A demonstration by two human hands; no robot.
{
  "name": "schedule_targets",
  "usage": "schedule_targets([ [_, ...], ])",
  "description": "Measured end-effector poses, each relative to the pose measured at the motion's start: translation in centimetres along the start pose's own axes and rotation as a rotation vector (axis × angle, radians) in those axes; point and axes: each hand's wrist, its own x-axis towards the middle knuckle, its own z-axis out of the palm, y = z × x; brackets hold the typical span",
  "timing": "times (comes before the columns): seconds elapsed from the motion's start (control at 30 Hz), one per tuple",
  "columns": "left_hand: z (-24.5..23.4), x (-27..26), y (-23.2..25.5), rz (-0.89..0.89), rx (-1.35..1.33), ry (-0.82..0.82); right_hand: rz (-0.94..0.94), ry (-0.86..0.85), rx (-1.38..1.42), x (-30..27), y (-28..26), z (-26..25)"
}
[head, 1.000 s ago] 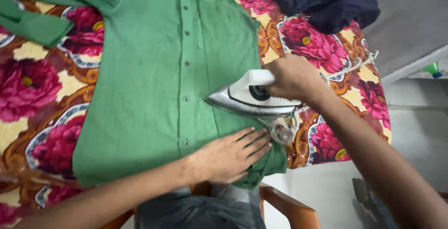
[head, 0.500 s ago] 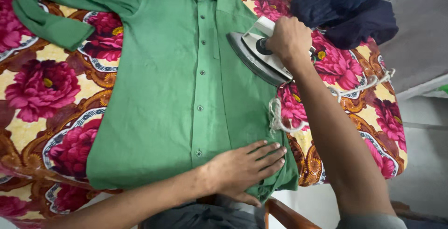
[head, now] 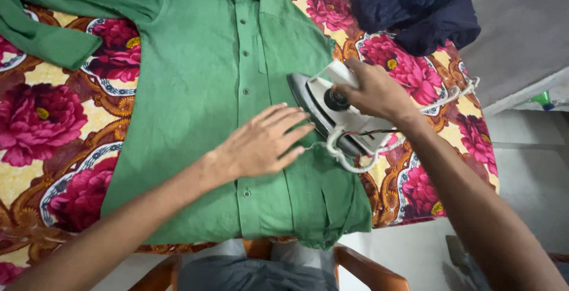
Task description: The person irons a green long-sleeved shirt laid out on a floral-patterned bed. They use a white electric iron to smooth the front, sleeves, and collar, and briefly adjust the shirt's position during the process.
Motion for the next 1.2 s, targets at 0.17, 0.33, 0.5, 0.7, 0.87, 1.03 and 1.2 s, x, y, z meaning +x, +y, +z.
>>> schedule_targets([
  [0.17,0.7,-0.2,-0.2,-0.030,-0.064,-0.068,-0.074,0.241,-0.006,5.6,0.0,2.4],
  [0.33,0.4,-0.4,-0.2,-0.072,-0.150,-0.030,0.004,0.257,-0.133,14.0,0.1,4.4],
  [0.5,-0.3,-0.3,-0.4,-0.091,-0.231,-0.050,0.129,0.235,-0.186,18.8,0.8,5.3],
  [0.7,-0.2,-0.4,-0.7,-0.073,-0.219,0.029,0.050,0.219,-0.093,18.9,1.4,4.8],
  [0.87,1.0,0.1,-2.9,-0.381,-0.026,0.182,0.068,0.028,0.042,13.8,-0.3,3.7],
  [1.03,2.3,1.0,-8.6,-0.520,0.106,0.057,-0.060,0.168,-0.074,10.0,-1.4,4.4],
  [1.2,3.0,1.1,-10.4,-0.578,0.109,-0.054,0.026,0.169,-0.117,12.7,-2.7,4.3],
])
